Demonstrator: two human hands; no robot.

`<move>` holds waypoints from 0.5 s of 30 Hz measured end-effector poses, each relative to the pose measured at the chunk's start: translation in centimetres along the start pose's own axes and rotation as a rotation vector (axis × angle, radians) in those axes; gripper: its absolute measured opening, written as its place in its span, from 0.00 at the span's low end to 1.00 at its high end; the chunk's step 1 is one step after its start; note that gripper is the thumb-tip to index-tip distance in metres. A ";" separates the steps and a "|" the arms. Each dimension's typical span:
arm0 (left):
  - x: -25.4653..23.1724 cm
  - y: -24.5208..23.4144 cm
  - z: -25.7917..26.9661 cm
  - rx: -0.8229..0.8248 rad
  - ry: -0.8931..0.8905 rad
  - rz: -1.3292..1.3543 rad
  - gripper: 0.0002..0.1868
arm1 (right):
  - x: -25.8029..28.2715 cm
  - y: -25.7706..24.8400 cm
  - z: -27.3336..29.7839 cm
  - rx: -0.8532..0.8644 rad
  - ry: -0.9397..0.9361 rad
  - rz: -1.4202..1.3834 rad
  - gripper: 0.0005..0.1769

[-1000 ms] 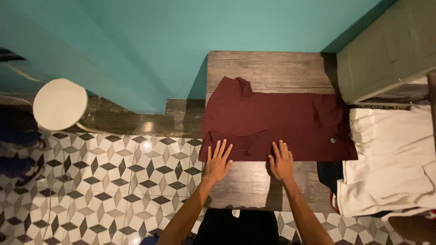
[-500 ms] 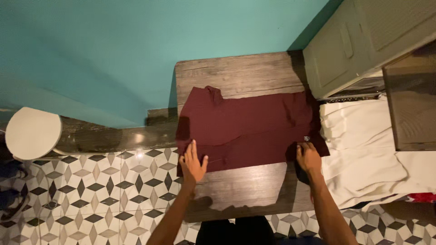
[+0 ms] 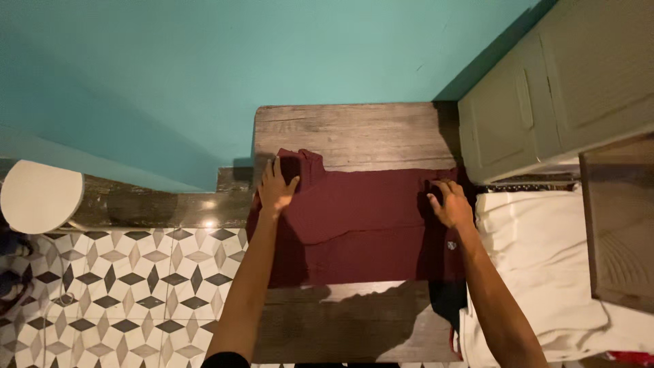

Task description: The person picks up a maroon shirt from a table, spreads it out, and folds it into a small rectangle before placing it inside a cabinet.

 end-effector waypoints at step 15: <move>1.3 4.3 -8.2 0.469 -0.367 0.209 0.22 | -6.0 5.9 -6.6 0.215 -0.085 0.362 0.29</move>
Point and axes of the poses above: each hand's wrist, its own z-axis away from the middle knuckle, its own y-axis out of the palm, x = y × z, the point moved 6 cm from there along -z, towards the middle knuckle, and after that the axes turned 5 degrees about -x, right-handed, at the moved point
